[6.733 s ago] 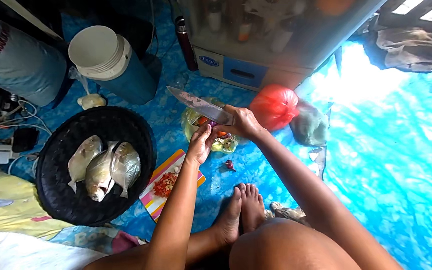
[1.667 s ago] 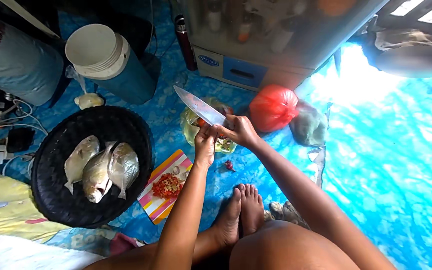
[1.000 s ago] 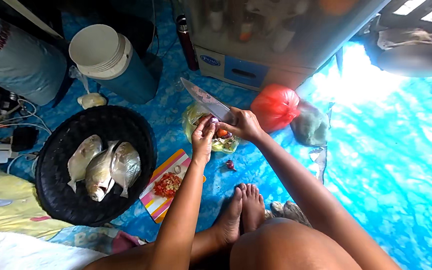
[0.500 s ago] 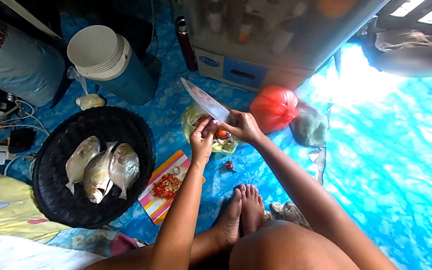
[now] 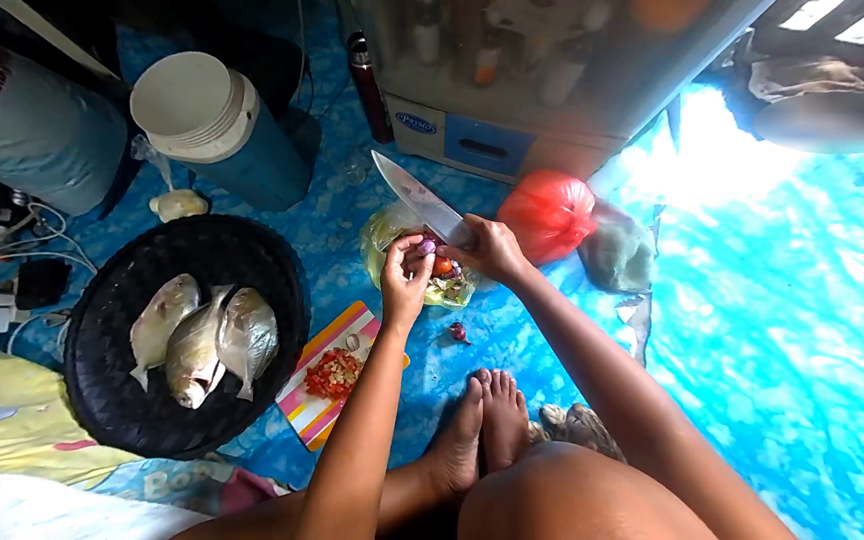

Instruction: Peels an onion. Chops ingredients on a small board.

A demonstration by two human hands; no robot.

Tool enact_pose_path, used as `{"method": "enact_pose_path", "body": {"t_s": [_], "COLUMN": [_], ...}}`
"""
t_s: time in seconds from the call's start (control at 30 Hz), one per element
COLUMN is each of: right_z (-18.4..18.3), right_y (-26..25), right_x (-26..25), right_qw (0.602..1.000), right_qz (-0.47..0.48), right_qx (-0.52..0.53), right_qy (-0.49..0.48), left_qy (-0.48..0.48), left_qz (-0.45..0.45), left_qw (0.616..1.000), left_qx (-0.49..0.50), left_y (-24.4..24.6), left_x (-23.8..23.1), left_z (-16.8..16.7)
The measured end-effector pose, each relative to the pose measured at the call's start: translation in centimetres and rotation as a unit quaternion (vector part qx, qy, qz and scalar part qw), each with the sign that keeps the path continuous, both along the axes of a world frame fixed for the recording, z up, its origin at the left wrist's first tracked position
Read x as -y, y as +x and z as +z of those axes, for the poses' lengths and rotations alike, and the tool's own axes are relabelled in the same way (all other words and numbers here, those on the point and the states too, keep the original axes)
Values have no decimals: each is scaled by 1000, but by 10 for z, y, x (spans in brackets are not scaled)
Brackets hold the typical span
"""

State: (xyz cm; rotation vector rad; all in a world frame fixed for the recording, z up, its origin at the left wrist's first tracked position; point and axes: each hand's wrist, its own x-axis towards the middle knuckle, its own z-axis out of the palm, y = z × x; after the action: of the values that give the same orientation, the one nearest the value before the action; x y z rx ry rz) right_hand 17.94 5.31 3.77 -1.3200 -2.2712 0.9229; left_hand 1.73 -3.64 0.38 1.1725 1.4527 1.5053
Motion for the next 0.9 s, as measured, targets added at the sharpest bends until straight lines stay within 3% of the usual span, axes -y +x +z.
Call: {"method": "enact_pose_path", "body": {"t_s": [0.27,0.47,0.63,0.9], "right_z": [-12,-15,-10,-5], "right_y": [0,0,-11,-6], "right_x": [-1,4,14,5], "right_qw": [993,993,994,996], "right_qz": [79,50,13,-39], "right_qx": [-72,-109,-98,-60], "right_qy": [50,4,-41,-46], "left_qy": [-14,-4,5,-65], "left_qz": [-27,-23,-5,24], "left_qw": [999,999,997,990], "left_qx": [18,23,-71,-122], "left_y": [-1,2,3,-10], "left_x": [0,3,2,1], "left_z": [3,5,7,11]}}
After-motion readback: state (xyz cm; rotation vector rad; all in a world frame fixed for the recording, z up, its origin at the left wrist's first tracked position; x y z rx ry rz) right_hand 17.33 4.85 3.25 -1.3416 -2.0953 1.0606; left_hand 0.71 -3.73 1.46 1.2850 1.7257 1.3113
